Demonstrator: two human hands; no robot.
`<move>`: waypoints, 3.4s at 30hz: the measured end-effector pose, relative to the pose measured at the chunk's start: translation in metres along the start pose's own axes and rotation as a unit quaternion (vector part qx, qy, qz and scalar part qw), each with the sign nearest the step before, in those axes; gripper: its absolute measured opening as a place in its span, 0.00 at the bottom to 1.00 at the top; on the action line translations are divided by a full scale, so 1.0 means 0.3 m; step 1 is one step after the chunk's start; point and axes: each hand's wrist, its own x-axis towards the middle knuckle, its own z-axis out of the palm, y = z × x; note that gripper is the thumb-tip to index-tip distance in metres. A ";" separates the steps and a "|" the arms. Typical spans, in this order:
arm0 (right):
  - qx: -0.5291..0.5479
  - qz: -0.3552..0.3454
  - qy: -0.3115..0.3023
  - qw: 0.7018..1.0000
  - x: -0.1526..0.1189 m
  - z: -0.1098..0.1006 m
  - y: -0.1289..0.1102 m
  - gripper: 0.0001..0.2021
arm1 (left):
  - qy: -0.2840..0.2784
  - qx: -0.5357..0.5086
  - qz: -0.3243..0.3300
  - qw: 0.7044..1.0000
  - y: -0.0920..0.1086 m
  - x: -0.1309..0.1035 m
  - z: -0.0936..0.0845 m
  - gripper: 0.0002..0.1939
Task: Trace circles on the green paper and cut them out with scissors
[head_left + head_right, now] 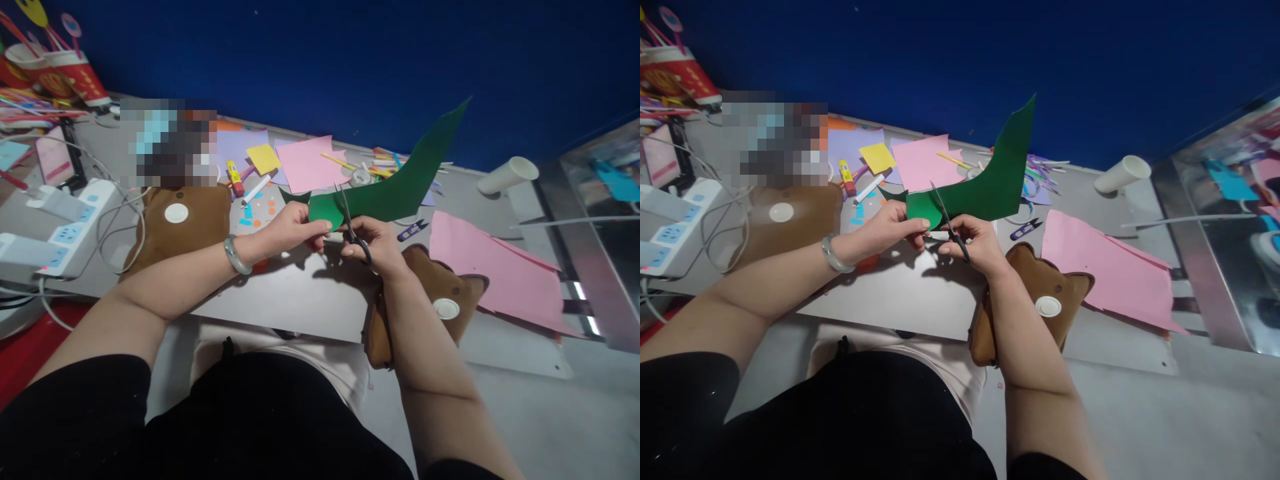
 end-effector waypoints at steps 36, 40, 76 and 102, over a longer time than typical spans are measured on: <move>0.013 0.006 -0.007 1.000 -0.009 0.003 -0.015 0.33 | 0.023 -0.052 0.022 0.998 -0.008 0.007 0.001 0.15; 0.017 0.008 -0.004 1.000 -0.010 0.004 -0.017 0.33 | 0.028 -0.059 0.016 0.998 -0.003 0.007 0.003 0.15; 0.026 0.023 -0.017 0.999 -0.007 0.051 -0.017 0.35 | 0.041 0.023 0.076 0.996 -0.043 0.009 -0.016 0.31; 0.015 0.011 0.005 1.000 -0.006 0.052 -0.005 0.37 | 0.031 -0.012 0.052 0.998 -0.027 0.013 -0.008 0.27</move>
